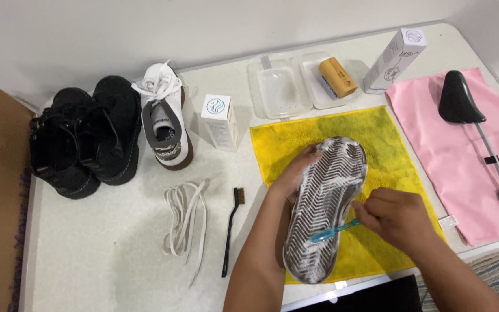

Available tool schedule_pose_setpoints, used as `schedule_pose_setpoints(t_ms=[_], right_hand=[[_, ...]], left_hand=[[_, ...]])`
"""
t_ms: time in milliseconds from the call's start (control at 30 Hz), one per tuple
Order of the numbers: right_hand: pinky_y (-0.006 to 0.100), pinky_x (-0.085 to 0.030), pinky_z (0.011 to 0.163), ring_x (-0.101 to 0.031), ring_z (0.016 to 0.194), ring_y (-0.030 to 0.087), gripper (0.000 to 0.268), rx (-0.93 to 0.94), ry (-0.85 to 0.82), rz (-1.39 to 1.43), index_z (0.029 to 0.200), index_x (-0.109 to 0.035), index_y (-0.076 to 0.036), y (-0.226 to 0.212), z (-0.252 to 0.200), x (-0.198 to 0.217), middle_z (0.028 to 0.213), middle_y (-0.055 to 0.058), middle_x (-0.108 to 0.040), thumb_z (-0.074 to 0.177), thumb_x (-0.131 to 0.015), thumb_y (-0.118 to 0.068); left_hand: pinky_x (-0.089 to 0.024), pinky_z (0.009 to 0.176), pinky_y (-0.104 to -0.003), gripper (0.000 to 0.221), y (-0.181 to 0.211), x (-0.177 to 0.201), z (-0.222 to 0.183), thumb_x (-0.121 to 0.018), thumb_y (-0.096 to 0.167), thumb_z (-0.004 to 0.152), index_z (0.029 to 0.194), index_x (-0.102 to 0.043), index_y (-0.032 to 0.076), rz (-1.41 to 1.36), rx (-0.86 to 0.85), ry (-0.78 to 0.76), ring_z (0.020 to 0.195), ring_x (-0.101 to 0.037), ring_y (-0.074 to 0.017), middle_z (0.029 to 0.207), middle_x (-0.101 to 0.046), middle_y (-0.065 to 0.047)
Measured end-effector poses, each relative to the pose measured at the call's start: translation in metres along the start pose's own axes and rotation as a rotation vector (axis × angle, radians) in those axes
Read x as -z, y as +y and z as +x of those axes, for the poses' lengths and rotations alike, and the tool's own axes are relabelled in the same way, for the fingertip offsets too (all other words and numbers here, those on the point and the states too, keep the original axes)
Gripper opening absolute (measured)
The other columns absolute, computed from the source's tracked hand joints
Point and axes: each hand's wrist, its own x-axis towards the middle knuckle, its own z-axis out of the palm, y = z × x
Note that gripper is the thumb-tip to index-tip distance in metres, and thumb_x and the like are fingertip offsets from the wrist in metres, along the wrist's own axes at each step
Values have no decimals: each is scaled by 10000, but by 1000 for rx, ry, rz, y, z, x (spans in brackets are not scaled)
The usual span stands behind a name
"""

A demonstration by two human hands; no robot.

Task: Brushing the sole and edges of a white sneaker using a small brush and cleaning foam on a repair bench.

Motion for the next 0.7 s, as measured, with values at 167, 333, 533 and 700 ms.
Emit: schedule_pose_setpoints(t_ms=[167, 333, 533, 700], right_hand=[[288, -363, 651, -527, 684, 127, 421, -724, -497, -505, 793, -575, -211, 82, 16, 3, 712, -54, -560, 1107, -477, -473], [353, -539, 947, -727, 1136, 193, 552, -1022, -980, -487, 1228, -706, -322, 16, 58, 14, 1219, -51, -760, 1010, -348, -681], [314, -564, 840, -739, 955, 118, 666, -880, -1154, -524, 1036, -734, -268, 34, 63, 9, 968, -74, -760, 1024, -260, -736], [325, -532, 885, -747, 980, 168, 625, -1140, -1086, -403, 1034, -774, -222, -18, 118, 40, 967, -2, -798, 1067, -313, -642]], left_hand=[[-521, 1018, -410, 610, 1, -1, -3, -661, 324, 925, 1445, -517, 39, 3, 24, 9, 1165, -648, -300, 1347, -635, -159], [-499, 1061, -452, 721, 8, -7, -5, -658, 380, 890, 1492, -473, 30, 82, 7, -2, 1248, -611, -341, 1424, -588, -183], [-522, 1024, -417, 583, 3, -3, -3, -662, 300, 928, 1430, -527, 35, 13, 2, 11, 1174, -647, -306, 1347, -639, -160], [-507, 1026, -395, 613, 21, -19, -14, -600, 351, 927, 1457, -504, 58, 118, 106, 84, 1191, -633, -305, 1380, -623, -159]])
